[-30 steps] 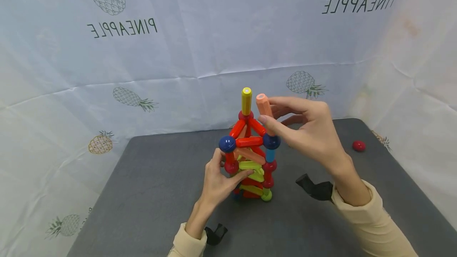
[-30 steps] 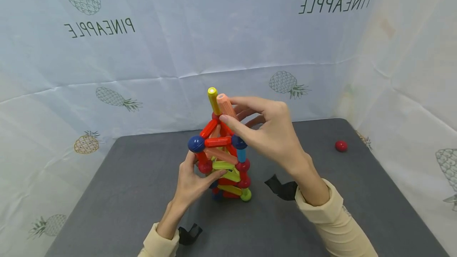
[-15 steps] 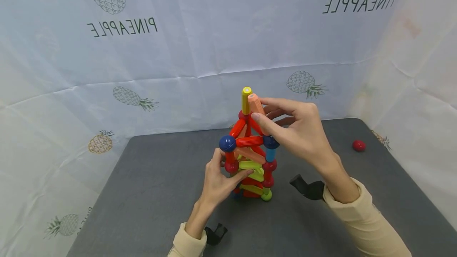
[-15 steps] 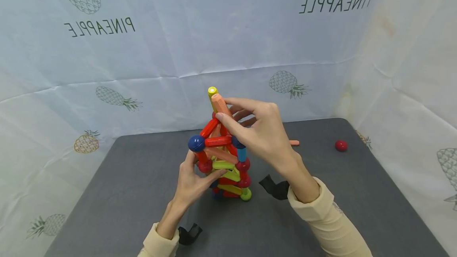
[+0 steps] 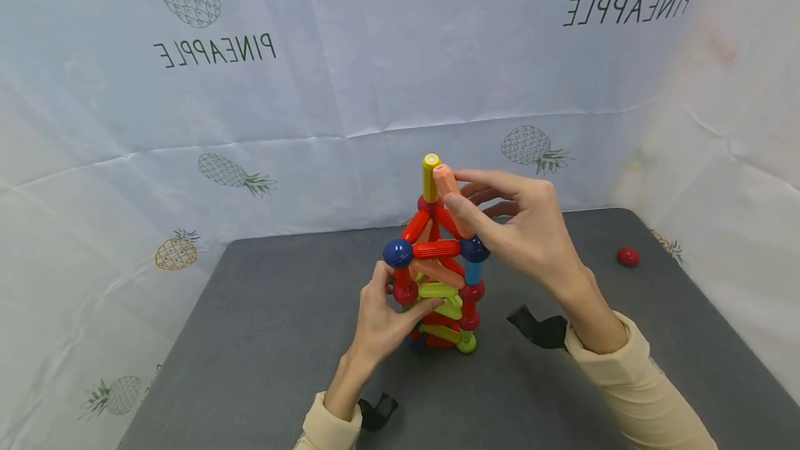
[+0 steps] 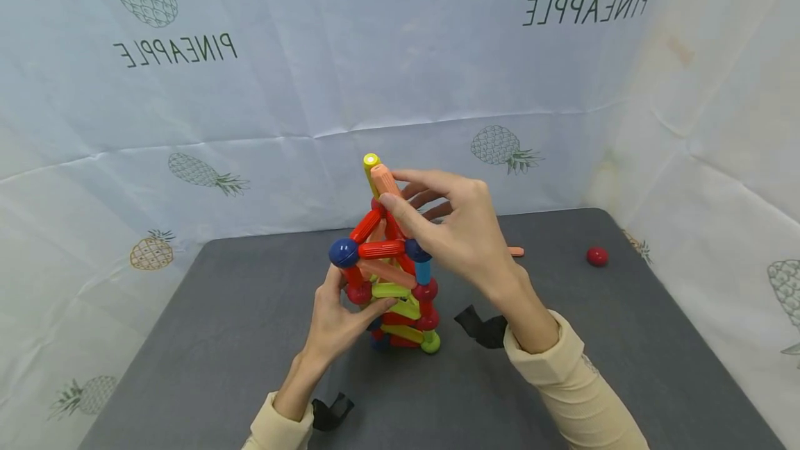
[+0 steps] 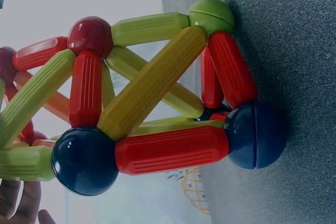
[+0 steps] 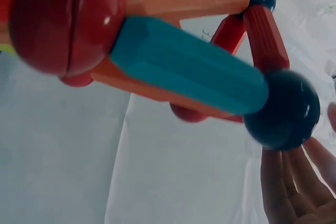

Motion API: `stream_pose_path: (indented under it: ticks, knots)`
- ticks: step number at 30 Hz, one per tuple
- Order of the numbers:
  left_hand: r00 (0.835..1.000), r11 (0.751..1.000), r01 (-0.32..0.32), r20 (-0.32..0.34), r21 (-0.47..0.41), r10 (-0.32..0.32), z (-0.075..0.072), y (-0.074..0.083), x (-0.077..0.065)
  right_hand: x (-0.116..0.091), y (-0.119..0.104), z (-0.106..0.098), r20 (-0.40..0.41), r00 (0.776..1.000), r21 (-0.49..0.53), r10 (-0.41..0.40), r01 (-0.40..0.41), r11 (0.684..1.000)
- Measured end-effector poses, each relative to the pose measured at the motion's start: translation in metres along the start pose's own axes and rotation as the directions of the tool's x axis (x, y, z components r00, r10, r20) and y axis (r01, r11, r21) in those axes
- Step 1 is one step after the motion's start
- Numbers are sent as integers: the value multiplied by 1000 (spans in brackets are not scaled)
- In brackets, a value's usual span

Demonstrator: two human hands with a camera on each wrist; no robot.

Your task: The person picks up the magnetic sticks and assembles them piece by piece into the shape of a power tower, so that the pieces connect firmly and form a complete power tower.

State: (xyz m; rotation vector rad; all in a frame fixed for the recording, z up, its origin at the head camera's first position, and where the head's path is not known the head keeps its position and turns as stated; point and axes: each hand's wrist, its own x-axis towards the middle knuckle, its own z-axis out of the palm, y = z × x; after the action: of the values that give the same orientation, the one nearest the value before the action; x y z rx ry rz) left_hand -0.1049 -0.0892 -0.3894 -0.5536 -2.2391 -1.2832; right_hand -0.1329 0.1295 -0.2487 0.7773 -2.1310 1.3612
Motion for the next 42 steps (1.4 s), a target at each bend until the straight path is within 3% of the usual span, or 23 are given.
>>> stream_pose_path:
  ticks: [4, 7, 10, 12, 15, 17, 21, 23, 26, 29, 33, 35, 42]
  knots:
    - [1000, 1000, -10, -1, -5, 10, 0, 0, 0, -1, 20, -6, -66, 998, 16, -10, 11, 1000]
    - [1000, 1000, -17, -3, -4, 17, 0, -1, 0, -1, 51, -9, -96, 995, -51, 22, -27, 998]
    - [1000, 1000, -25, -6, 1, 25, 0, -1, 0, -6, 93, -10, -35, 993, -188, 110, -114, 975]
    - [1000, 1000, -29, -6, 2, 29, 0, -1, 1, -13, 123, -10, 42, 978, -281, 203, -184, 942]
    - [999, 999, -32, -1, 3, 32, 0, -1, 1, -25, 164, -8, 162, 917, -397, 363, -277, 875]
    - [1000, 1000, -30, 4, 2, 30, 0, -1, 1, -33, 187, -7, 234, 853, -458, 467, -327, 827]
    - [1000, 1000, -25, 11, 0, 25, -1, -1, 0, -46, 223, -5, 347, 748, -551, 566, -326, 769]
    - [1000, 1000, -28, 13, -5, 28, -1, -1, 0, -52, 232, -5, 384, 713, -580, 586, -308, 754]
    - [999, 1000, -30, 16, -3, 30, -2, -2, 1, -57, 239, -4, 403, 684, -616, 609, -290, 733]
    - [999, 1000, -28, 19, -1, 28, -2, -1, 1, -60, 241, -3, 393, 673, -631, 627, -299, 716]
    - [999, 1000, -22, 24, 3, 22, -2, -1, 0, -63, 240, -2, 395, 682, -617, 616, -301, 727]
    - [999, 1000, -19, 25, 6, 19, -2, -1, 0, -63, 238, -2, 395, 700, -603, 595, -291, 743]
    - [999, 1000, -20, 27, 4, 20, -2, -1, 0, -58, 222, -1, 364, 799, -532, 479, -243, 811]
